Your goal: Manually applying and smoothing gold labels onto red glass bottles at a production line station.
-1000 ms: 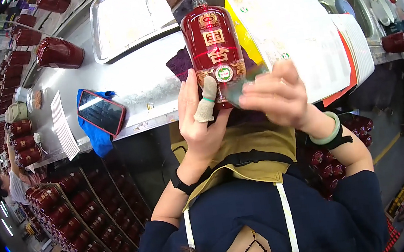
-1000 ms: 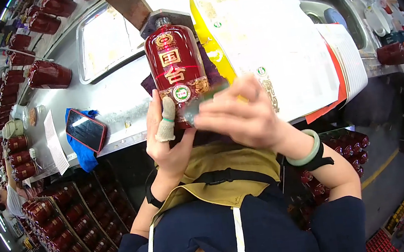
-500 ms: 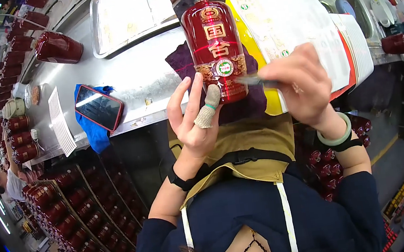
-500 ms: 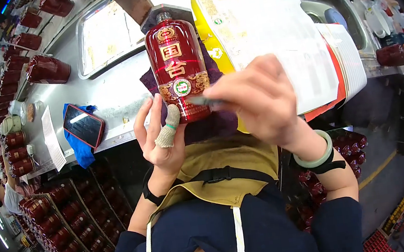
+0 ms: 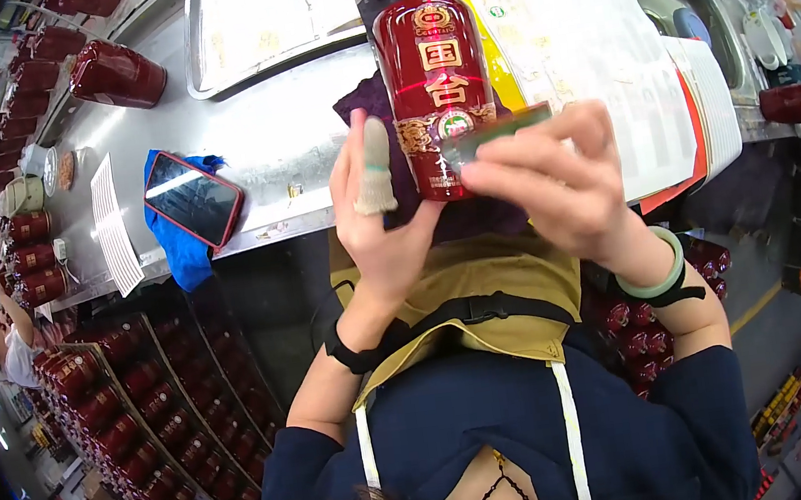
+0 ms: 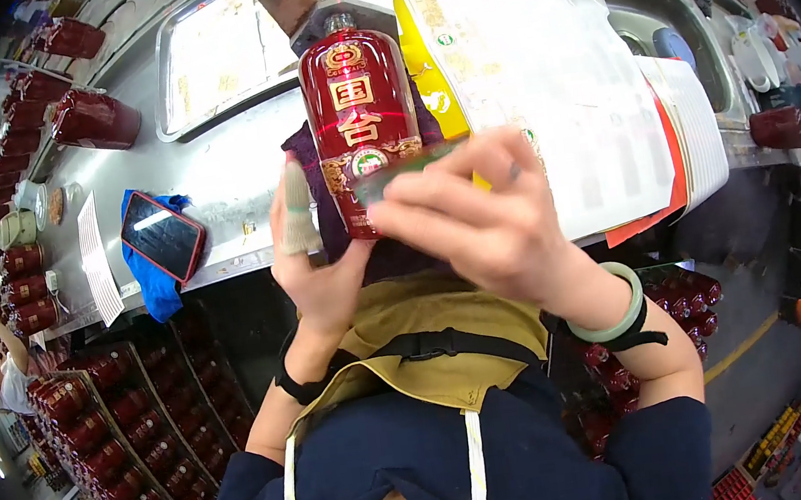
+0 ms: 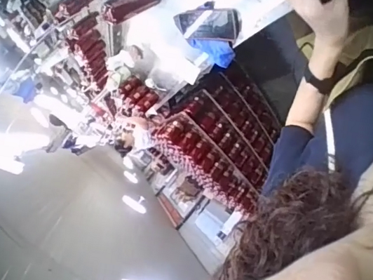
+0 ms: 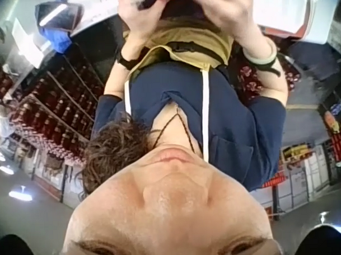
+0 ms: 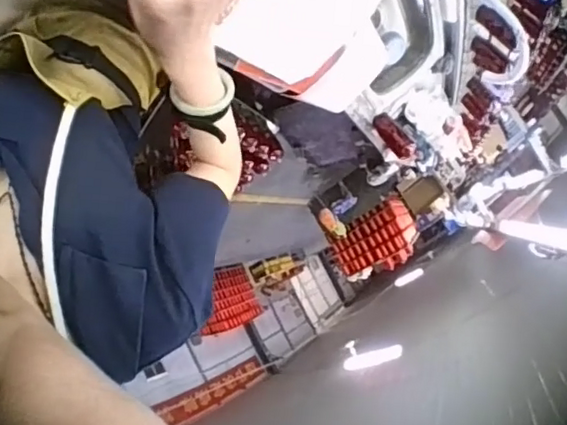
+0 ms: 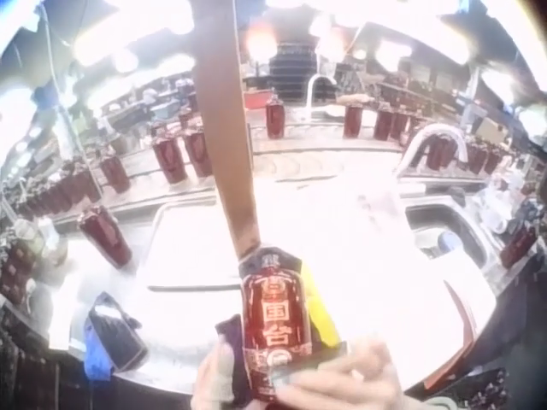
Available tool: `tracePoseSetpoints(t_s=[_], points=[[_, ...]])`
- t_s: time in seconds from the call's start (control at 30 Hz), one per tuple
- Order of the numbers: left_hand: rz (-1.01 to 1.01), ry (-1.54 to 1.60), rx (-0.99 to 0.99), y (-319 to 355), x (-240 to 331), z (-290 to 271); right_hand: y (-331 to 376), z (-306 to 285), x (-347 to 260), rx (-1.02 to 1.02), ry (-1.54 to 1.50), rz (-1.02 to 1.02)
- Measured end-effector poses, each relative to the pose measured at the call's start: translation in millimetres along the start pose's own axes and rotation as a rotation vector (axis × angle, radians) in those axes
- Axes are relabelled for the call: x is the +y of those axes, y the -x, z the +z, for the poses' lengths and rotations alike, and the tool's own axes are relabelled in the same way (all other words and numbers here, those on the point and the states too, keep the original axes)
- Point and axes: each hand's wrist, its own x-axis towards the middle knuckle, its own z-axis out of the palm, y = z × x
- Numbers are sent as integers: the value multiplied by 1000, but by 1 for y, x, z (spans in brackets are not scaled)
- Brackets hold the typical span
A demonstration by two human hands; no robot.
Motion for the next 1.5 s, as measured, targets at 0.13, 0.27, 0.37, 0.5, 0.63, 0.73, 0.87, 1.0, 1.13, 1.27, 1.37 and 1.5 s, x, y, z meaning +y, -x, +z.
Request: tracePoseSetpoints(t_s=[0.13,0.27,0.37,0.5,0.63,0.73,0.87,1.0,1.13,1.27,1.37,1.5], points=[[83,-45,-143,-5,-4,-5,7,-4,-14,-135,-57,-167],[167,-113,-102,-9,1,-4,7,-6,-12,-60,26,78],[183,-163,-73,-11,4,-2,2,-6,-10,-123,-41,-30],[90,-45,-55,-10,6,1,1,-7,-10,-28,-20,85],[110,-31,-73,-10,7,2,1,-4,-8,-100,-89,-121],[115,-59,-89,-10,8,1,-7,4,4,-146,-125,156],[117,-79,-99,-9,8,0,-23,10,28,63,85,195],[304,-208,-125,-11,11,-1,-27,2,41,190,116,183],[363,-384,-169,-14,21,2,-20,-3,49,225,124,143],[231,-400,-208,-16,28,7,-12,1,51,198,83,293],[222,-290,-160,-18,21,5,-7,6,37,187,73,214],[161,-174,-146,-15,9,1,-8,9,11,21,-53,-78]])
